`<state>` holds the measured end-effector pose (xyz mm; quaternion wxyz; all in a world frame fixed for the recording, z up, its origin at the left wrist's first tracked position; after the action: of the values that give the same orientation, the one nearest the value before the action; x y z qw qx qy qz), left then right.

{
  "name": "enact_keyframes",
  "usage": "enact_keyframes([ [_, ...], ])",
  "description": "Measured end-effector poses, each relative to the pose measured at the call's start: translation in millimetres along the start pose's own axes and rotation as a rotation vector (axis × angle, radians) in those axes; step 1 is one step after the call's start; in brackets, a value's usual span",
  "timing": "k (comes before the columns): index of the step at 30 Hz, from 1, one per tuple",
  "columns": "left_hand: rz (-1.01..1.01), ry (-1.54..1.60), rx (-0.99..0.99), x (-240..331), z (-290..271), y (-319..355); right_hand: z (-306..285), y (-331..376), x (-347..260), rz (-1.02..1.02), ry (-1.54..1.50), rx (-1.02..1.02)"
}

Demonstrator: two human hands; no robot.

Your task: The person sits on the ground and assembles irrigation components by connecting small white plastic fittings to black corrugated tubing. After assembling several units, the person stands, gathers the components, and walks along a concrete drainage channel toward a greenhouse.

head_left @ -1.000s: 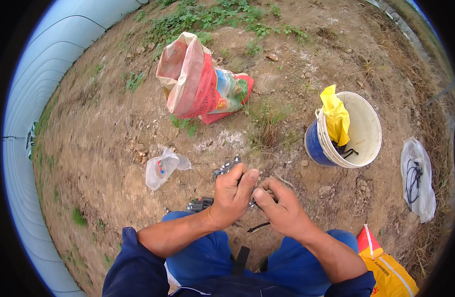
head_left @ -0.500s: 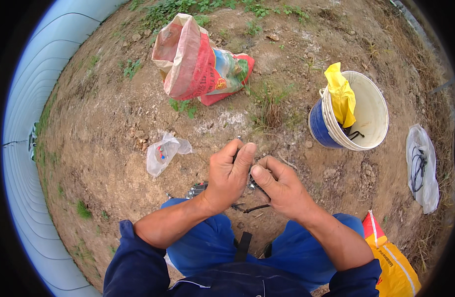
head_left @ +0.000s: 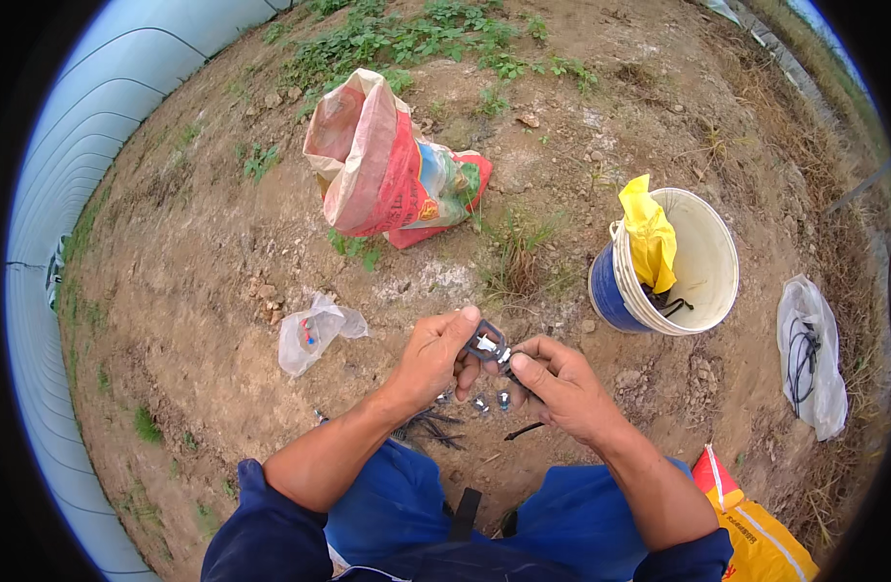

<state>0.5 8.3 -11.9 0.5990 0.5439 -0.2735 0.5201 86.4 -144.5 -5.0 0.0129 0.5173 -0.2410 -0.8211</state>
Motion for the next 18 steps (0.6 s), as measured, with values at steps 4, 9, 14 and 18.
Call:
enact_keyframes([
  [4,0.043,-0.091,-0.05,-2.0,-4.3,-3.6,-3.5,-1.4,0.8,0.029,-0.013,-0.005],
  [9,-0.047,-0.209,0.045,-13.5,-2.2,-13.4,-14.8,-0.3,11.8,-0.077,0.074,0.014],
  [14,0.076,0.026,0.001,-25.9,11.6,-7.5,-9.3,-16.8,5.9,-0.191,-0.174,-0.075],
  [18,-0.098,-0.112,-0.301,-42.1,39.0,-3.4,-25.8,-4.0,1.2,-0.247,-0.551,0.004],
])
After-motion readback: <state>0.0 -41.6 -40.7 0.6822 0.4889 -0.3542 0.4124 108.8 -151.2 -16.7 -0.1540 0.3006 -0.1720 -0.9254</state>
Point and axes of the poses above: each hand's wrist, its own y-axis away from the middle knuckle, its own z-axis out of the palm, x = y × z, the point moved 4 cm from there along -y, towards the middle knuckle, and after that the axes turned 8 degrees about -x, right-handed, at the moved point
